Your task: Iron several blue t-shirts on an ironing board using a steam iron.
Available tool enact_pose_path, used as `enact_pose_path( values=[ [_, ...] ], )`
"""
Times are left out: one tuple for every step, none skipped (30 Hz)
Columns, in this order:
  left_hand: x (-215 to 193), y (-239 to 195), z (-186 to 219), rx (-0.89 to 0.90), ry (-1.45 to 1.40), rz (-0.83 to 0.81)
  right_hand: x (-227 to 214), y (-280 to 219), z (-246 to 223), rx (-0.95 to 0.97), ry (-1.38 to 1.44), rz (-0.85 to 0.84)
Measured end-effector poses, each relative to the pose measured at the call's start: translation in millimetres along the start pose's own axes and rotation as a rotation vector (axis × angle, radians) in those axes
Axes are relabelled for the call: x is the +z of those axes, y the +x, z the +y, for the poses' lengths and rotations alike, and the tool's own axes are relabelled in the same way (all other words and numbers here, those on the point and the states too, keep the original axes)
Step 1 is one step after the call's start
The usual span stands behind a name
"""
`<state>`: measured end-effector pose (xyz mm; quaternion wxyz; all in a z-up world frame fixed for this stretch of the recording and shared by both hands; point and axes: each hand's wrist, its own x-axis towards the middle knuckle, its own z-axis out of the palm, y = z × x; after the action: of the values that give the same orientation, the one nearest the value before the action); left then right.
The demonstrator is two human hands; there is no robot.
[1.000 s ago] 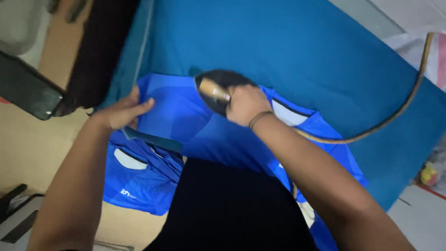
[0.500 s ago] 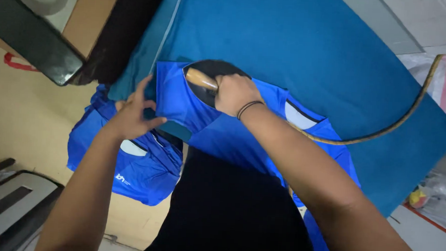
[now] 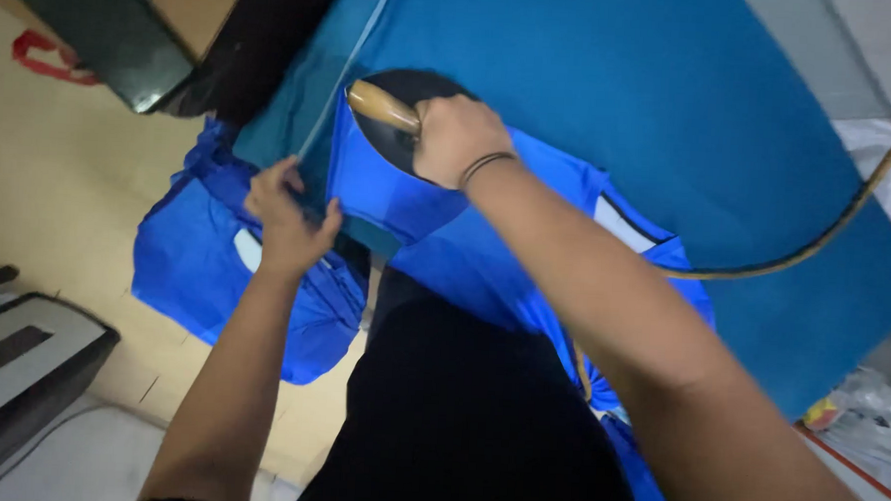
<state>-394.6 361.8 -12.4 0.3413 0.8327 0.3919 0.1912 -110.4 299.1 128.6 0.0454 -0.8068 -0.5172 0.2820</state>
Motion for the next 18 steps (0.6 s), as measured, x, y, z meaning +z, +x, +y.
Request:
enact_pose_path(
  values=[
    [-7.2, 0.9, 2.8, -0.007, 0.008, -0.003, 3.5, -6.9, -6.1, -0.005, 0.008, -0.007],
    [-8.3, 8.3, 7.4, 0.107, 0.063, 0.042, 1.9, -11.2, -8.4, -0.066, -0.044, -0.08],
    [-9.9, 15.7, 12.9, 0.221, 0.118, 0.086, -0.5, -16.0, -10.8, -0.127, -0.097, -0.153],
    [-17.6, 29.6, 21.6, 0.228, 0.116, 0.104, 2.8, -13.5, -13.6, -0.135, -0.11, -0.14],
    [-25.5, 42.5, 31.2, 0.294, 0.183, -0.005, 5.8, -11.6, -15.9, -0.112, -0.122, -0.135],
    [-33.8, 49.8, 41.5, 0.358, 0.247, -0.13, 11.9, -15.4, -18.0, -0.079, -0.127, -0.138],
    [-36.9, 66.7, 47.6, 0.363, 0.242, -0.127, 16.2, -13.1, -14.9, -0.075, -0.131, -0.134],
    [-39.6, 80.8, 54.2, 0.442, 0.352, -0.283, 22.3, -13.9, -11.4, 0.018, -0.064, -0.066],
    [-42.0, 95.0, 61.0, 0.52, 0.463, -0.439, 28.4, -14.9, -7.6, 0.111, 0.002, 0.003],
    [-45.7, 104.2, 62.2, 0.534, 0.467, -0.438, 31.0, -21.4, -2.8, 0.117, 0.006, 0.015],
    [-49.2, 114.1, 63.6, 0.599, 0.569, -0.567, 33.3, -27.2, 2.2, 0.104, 0.016, 0.006],
    [-49.8, 124.4, 66.3, 0.664, 0.667, -0.697, 35.4, -34.4, 9.2, 0.098, 0.025, -0.005],
    [-51.1, 128.6, 64.1, 0.68, 0.668, -0.698, 36.2, -54.1, 17.0, 0.11, 0.027, 0.005],
    [-51.6, 132.4, 61.8, 0.684, 0.657, -0.701, 37.5, -73.7, 24.9, 0.057, -0.025, -0.065],
    [-51.3, 136.7, 59.5, 0.688, 0.647, -0.703, 39.4, -93.1, 33.1, 0.004, -0.077, -0.136],
    [-51.1, 138.6, 59.2, 0.698, 0.648, -0.705, 38.9, -105.5, 46.9, 0.012, -0.073, -0.13],
    [-50.2, 140.6, 58.9, 0.668, 0.698, -0.709, 38.9, -118.0, 61.3, 0.096, -0.046, -0.104],
    [-51.9, 138.4, 57.1, 0.636, 0.751, -0.728, 43.6, -134.4, 71.9, 0.184, -0.006, -0.086]
  ],
)
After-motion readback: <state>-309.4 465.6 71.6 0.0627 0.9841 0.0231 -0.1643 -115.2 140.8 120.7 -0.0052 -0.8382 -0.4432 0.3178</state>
